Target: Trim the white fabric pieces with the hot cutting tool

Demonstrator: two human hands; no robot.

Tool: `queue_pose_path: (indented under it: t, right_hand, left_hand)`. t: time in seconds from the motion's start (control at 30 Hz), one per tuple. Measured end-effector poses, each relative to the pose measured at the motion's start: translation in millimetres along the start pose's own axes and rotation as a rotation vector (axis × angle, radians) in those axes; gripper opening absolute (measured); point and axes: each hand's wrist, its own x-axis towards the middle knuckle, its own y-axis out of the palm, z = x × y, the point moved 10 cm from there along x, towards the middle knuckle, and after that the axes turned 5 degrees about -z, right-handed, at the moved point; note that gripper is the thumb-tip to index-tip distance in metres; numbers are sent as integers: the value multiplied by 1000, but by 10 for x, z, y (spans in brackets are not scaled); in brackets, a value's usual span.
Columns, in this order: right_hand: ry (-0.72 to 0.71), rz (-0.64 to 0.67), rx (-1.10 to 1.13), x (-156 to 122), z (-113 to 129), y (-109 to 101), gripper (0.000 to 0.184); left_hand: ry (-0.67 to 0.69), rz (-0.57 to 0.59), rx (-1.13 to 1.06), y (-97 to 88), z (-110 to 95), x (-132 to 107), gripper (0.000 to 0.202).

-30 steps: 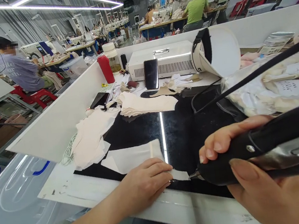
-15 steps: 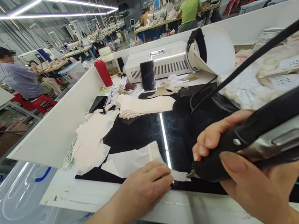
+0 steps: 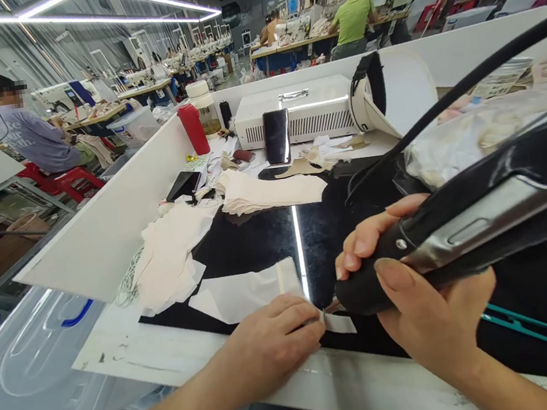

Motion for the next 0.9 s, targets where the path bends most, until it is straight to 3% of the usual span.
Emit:
queue_pose_path:
  t: [0.43, 0.67, 0.9]
  right_hand:
    - [-27, -32, -87, 7, 49, -19, 35]
    - [1, -49, -57, 0, 95, -193, 42]
    - [-19, -35, -91, 9, 113, -162, 35]
  left_hand:
    - [-10, 13, 11, -10, -2, 6, 17]
    - [-8, 8, 40, -16, 0, -3, 16]
    - [-15, 11, 42, -28, 2, -2, 19]
